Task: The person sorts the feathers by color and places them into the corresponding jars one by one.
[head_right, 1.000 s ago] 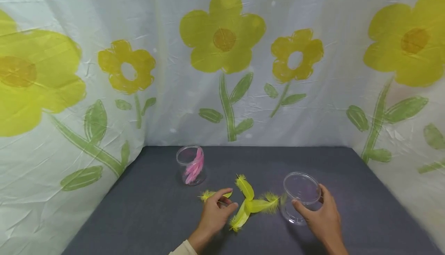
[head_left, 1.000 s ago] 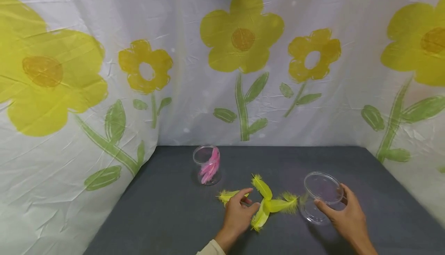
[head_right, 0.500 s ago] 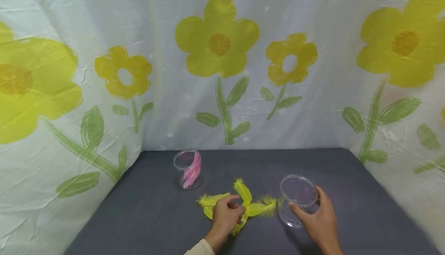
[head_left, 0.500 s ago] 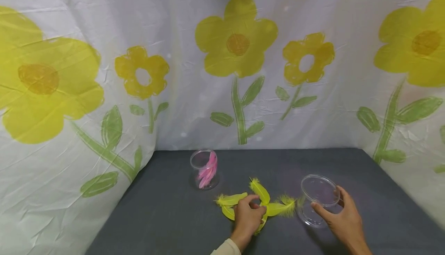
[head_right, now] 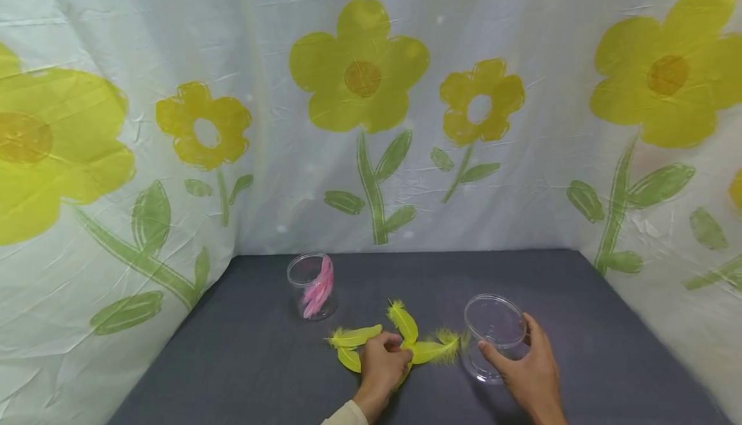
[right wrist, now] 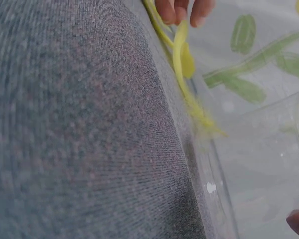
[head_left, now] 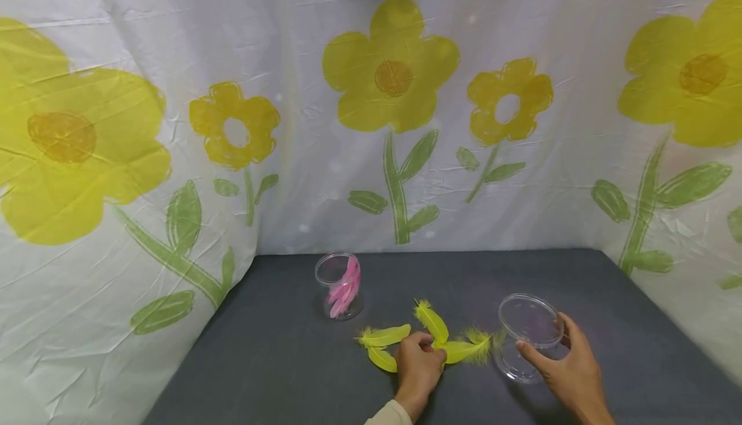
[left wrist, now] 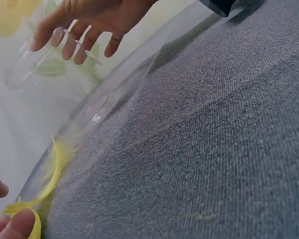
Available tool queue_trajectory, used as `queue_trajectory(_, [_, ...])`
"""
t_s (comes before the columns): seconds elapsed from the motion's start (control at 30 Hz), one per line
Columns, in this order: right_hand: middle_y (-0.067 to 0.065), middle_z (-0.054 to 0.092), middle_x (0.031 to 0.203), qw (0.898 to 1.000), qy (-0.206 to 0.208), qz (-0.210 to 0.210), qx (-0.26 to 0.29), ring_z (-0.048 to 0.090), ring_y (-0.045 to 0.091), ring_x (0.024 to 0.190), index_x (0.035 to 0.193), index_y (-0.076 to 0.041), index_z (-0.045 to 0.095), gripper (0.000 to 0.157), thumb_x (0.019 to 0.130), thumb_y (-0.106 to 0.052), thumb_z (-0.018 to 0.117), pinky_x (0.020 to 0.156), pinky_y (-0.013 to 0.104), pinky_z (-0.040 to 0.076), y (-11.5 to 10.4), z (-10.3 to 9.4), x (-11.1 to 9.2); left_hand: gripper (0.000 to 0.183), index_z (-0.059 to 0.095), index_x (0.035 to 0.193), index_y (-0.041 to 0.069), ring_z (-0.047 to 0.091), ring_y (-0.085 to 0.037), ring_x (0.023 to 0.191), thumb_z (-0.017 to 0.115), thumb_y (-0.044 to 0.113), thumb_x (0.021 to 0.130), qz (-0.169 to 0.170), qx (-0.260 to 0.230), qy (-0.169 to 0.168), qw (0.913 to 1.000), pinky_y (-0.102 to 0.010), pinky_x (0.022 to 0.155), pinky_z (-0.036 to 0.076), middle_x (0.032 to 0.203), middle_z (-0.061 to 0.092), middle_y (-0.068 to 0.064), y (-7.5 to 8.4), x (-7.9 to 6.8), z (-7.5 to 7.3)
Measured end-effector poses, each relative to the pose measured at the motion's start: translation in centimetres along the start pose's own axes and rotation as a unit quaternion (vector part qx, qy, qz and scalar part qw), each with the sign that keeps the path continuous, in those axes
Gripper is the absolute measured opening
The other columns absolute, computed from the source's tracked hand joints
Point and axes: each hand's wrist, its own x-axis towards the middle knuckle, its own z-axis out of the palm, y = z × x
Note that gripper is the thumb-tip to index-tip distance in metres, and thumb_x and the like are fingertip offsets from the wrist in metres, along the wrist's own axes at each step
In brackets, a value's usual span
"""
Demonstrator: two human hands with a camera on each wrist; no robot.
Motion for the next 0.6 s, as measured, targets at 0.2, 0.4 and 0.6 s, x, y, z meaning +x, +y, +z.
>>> queue_trajectory(0.2, [0.032, 0.030, 0.143, 1.000, 0.000, 0.007, -0.004, 0.032, 0.051, 0.126, 0.151, 0.003, 0.014, 0.110, 0.078, -0.048, 0.078, 0.092, 0.068, 0.030, -0.1, 0.1, -0.1, 0.019, 0.067, 0.076, 0.005, 0.058, -0.014, 0.044, 0.070, -0.012, 0.071, -0.026, -0.041, 0.007, 0.9988, -0.027, 0.041, 0.048, 0.062, 0.055, -0.001, 0.0, -0.1, 0.6])
queue_trajectory(0.4, [0.032, 0.031, 0.142, 1.000, 0.002, 0.006, -0.001, 0.033, 0.051, 0.126, 0.151, 0.004, 0.014, 0.110, 0.077, -0.048, 0.078, 0.091, 0.068, 0.031, -0.1, 0.1, -0.4, 0.017, 0.066, 0.076, 0.000, 0.059, -0.017, 0.045, 0.066, -0.016, 0.071, -0.016, -0.130, -0.005, 0.9913, -0.032, 0.045, 0.052, 0.062, 0.056, -0.004, 0.6, -0.2, -0.3])
queue_trajectory(0.6, [0.031, 0.029, 0.143, 1.000, 0.001, 0.007, 0.006, 0.031, 0.050, 0.127, 0.151, 0.002, 0.014, 0.110, 0.077, -0.047, 0.079, 0.091, 0.068, 0.031, -0.2, 0.1, -0.5, 0.013, 0.067, 0.080, -0.003, 0.062, -0.020, 0.050, 0.066, -0.014, 0.074, -0.004, -0.226, -0.047, 0.9731, -0.038, 0.053, 0.055, 0.067, 0.058, -0.009, 2.6, -0.2, -2.6])
